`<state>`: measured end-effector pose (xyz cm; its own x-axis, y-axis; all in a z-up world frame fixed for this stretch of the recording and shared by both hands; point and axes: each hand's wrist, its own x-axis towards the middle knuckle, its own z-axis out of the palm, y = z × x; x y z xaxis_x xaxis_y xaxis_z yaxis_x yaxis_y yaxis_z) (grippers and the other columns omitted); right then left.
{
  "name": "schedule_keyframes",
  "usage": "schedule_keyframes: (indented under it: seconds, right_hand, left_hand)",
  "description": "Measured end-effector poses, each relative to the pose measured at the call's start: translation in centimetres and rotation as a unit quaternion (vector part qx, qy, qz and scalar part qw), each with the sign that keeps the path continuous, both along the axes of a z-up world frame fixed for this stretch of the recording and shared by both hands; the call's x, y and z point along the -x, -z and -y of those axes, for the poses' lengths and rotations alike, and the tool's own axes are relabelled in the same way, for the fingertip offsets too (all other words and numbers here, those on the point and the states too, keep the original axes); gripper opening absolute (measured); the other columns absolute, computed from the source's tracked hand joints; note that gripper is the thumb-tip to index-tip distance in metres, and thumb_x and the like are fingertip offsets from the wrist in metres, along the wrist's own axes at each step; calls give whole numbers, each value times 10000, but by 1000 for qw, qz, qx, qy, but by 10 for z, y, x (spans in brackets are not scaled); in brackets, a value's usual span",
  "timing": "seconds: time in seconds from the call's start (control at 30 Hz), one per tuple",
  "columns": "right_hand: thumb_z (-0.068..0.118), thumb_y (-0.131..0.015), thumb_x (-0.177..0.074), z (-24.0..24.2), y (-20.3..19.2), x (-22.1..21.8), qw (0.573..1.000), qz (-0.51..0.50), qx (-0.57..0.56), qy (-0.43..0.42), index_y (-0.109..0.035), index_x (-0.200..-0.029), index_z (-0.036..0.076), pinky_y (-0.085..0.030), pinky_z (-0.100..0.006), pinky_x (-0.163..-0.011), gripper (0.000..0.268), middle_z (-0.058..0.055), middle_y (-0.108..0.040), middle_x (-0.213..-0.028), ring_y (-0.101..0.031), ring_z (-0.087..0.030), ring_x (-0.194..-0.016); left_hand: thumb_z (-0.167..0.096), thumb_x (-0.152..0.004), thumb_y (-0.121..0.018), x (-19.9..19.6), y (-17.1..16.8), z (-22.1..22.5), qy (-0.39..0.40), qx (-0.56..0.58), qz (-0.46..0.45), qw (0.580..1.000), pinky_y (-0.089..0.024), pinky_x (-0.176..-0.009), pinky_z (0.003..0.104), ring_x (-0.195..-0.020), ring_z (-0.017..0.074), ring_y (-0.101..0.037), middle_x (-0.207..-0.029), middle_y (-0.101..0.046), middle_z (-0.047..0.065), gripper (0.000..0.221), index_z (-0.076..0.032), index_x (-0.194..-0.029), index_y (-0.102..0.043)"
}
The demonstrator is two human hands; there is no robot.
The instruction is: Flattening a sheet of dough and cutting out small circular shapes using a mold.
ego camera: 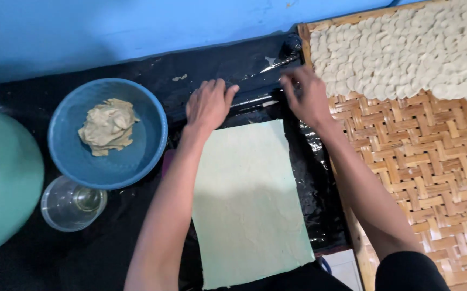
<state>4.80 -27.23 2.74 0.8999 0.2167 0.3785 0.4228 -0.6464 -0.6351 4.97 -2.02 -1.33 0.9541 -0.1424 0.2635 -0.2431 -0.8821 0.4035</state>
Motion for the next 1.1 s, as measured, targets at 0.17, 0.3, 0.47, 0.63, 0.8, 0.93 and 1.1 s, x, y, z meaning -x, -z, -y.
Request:
schedule_keyframes:
  seconds: [0.17,0.3,0.47,0.63,0.8,0.93,1.1]
  right_hand:
    - [101,-754,-945,18,22,11,982,113,131,-74,-755,-1179,55,-544,-420,-735,239,-124,-646,-940,-646,-309,-869]
    - [75,-791,-931,17,31,8,966,182,151,-100,-788,-1135,84,-542,-397,-721,204,-66,-666,-956,-646,-266,-868]
    - [61,-803,-920,12,33,6,963,183,152,-130,-766,-1050,81,-553,-393,-750,137,-61,-676,-978,-659,-261,-891]
    - [39,-795,-921,7,2,29,978,111,106,-144,-755,-1032,80,-566,-382,-738,125,-83,-697,-1014,-694,-275,-902]
    - [68,-772,-910,15,-8,53,975,26,139,-169,-762,-1066,78,-587,-378,-757,157,-89,-718,-1012,-714,-283,-887]
    - [109,-775,-912,9,-5,55,968,20,201,-151,-790,-1019,91,-571,-398,-698,109,-93,-729,-959,-711,-301,-827]
    - [130,-775,-882,-3,8,51,970,20,182,-159,-773,-1001,84,-572,-401,-743,127,-84,-699,-932,-702,-297,-863]
  left_hand:
    - [-395,-1047,-535,-11,-8,-2,-18,28,-63,997,-524,-813,527,-945,400,-674,-980,-714,187,428,-32,-930,-731]
    - [-394,-1045,-521,-12,-16,-4,-23,40,-105,993,-528,-822,527,-945,402,-689,-997,-733,170,437,-41,-922,-746]
    - [-394,-1052,-509,-14,-13,-5,-28,35,-116,992,-527,-828,530,-942,397,-695,-1000,-737,166,445,-43,-922,-750]
    - [-388,-1051,-506,-14,-13,-5,-27,32,-109,993,-530,-831,523,-927,381,-704,-975,-743,161,442,-48,-908,-750]
    - [-396,-1063,-502,-15,-13,-5,-23,28,-120,992,-533,-812,517,-889,377,-704,-954,-742,153,454,-50,-893,-741]
    - [-387,-1063,-502,-18,-5,-5,-18,32,-103,994,-530,-800,526,-888,374,-706,-936,-745,149,450,-52,-884,-743]
    - [-413,-1056,-516,-16,-2,-5,-24,30,-83,996,-528,-786,534,-889,388,-701,-947,-740,152,450,-63,-893,-746]
